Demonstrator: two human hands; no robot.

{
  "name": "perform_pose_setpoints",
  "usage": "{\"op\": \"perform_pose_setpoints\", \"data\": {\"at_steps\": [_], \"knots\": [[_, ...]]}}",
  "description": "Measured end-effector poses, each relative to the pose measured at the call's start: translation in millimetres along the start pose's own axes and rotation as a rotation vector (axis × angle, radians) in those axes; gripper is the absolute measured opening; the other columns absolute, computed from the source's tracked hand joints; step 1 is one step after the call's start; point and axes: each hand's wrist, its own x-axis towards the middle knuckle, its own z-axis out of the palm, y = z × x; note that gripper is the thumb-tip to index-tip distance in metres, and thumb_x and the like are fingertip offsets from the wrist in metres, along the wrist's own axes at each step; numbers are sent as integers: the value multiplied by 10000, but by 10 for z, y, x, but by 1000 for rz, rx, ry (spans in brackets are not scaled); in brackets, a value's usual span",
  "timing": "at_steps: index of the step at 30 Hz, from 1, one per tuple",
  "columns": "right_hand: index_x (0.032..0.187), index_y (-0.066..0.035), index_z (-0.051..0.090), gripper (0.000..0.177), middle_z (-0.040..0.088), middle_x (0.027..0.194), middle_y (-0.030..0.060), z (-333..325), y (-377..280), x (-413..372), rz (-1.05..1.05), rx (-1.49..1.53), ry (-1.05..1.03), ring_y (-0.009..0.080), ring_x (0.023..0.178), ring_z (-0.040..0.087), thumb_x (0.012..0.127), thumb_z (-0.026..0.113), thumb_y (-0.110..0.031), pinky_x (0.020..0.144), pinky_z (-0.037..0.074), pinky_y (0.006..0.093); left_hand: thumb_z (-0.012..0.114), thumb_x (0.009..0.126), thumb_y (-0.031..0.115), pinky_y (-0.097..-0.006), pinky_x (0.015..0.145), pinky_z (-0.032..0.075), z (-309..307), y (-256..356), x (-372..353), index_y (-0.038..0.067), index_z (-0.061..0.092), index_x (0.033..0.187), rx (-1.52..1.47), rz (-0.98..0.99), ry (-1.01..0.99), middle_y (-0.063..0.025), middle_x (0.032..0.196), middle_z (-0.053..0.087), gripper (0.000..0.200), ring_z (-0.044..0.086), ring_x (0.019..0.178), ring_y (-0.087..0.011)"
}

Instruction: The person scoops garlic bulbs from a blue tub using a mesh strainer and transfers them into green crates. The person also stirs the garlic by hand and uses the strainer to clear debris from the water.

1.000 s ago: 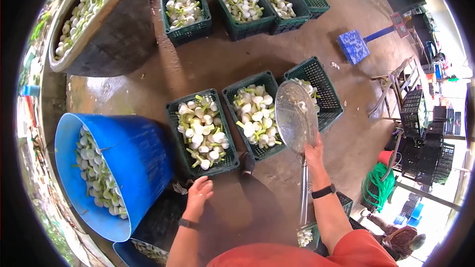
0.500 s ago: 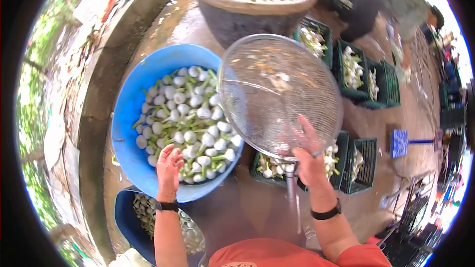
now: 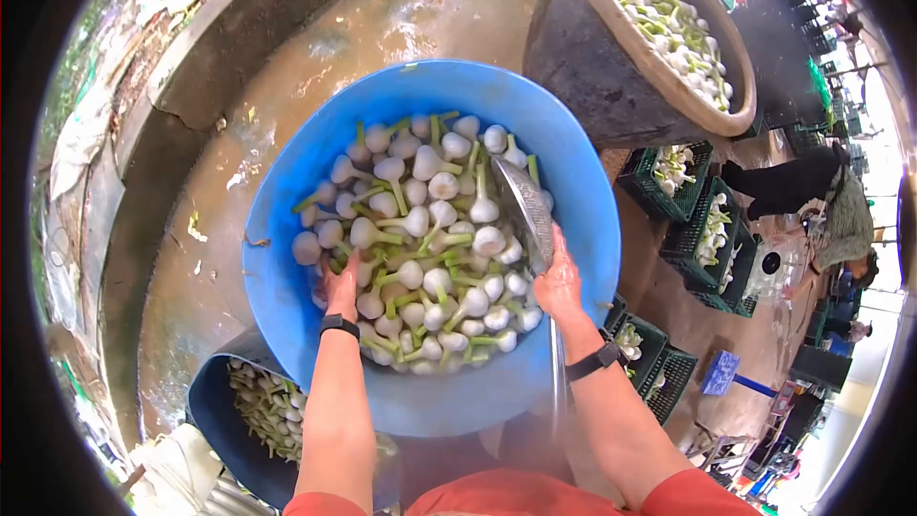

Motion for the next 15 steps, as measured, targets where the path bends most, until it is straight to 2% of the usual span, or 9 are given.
{"op": "perform_pose_setpoints", "data": {"at_steps": [2, 4, 6, 7, 8, 9, 11, 13, 15], "knots": [[1438, -156, 262, 813, 501, 1240, 262, 213, 92, 235, -20, 19, -10, 423, 1108, 507, 689, 514, 34, 959, 410, 436, 709, 689, 553, -395, 1109, 209, 135, 58, 81, 70, 191, 1458, -214, 19, -79, -217, 1476, 240, 1046, 241, 1362, -332], [1434, -138, 275, 797, 496, 1254, 267, 417, 150, 471, 174, 45, -220, 401, 1140, 501, 686, 475, 48, 983, 395, 402, 722, 695, 530, -366, 1109, 207, 258, -9, 161, 63, 173, 1461, -203, -109, -59, -207, 1481, 233, 1052, 234, 1369, -305], [1419, -118, 316, 763, 538, 1212, 252, 652, 269, 634, 177, 160, -249, 365, 1138, 522, 689, 460, 52, 979, 394, 386, 743, 704, 480, -358, 1109, 202, 458, -230, 368, 52, 150, 1462, -330, -107, -144, -200, 1485, 218, 1053, 219, 1375, -279], [1376, -86, 378, 710, 560, 1200, 206, 829, 392, 718, 197, 168, -251, 322, 1131, 528, 688, 458, 66, 979, 387, 355, 768, 696, 437, -341, 1073, 271, 630, -492, 559, 8, 235, 1430, -478, -60, -151, -177, 1441, 319, 1004, 314, 1327, -245], [1333, -54, 440, 661, 581, 1188, 161, 1024, 557, 820, 214, 176, -254, 278, 1124, 535, 686, 457, 80, 979, 381, 324, 768, 696, 437, -341, 1073, 271, 658, -502, 621, 8, 235, 1430, -476, -76, -146, -177, 1441, 319, 1004, 314, 1327, -245], [1265, -36, 493, 590, 603, 1133, 122, 1269, 855, 928, 243, 406, -298, 241, 1057, 559, 690, 473, 93, 913, 434, 336, 772, 696, 428, -334, 1045, 307, 659, -445, 637, -9, 302, 1393, -451, -35, -231, -166, 1397, 380, 948, 371, 1281, -235], [1248, -28, 499, 558, 603, 1107, 127, 1426, 1038, 1035, 302, 414, -326, 245, 1008, 569, 703, 486, 90, 852, 461, 353, 769, 714, 391, -310, 968, 387, 646, -247, 593, -38, 473, 1271, -436, 111, -396, -123, 1260, 526, 763, 500, 1144, -204], [1213, -14, 510, 493, 603, 1054, 138, 1542, 1094, 1146, 394, 468, -341, 254, 908, 589, 729, 513, 82, 730, 516, 388, 756, 732, 378, -306, 972, 384, 661, -37, 574, -36, 485, 1264, -338, -8, -460, -117, 1263, 528, 726, 498, 1145, -196], [1210, -7, 511, 481, 601, 1059, 146, 1402, 821, 1131, 423, 533, -349, 261, 918, 589, 737, 532, 78, 735, 519, 388, 743, 751, 366, -303, 976, 382, 732, 52, 584, -33, 498, 1257, -250, -108, -518, -110, 1266, 530, 689, 497, 1146, -188]]}}
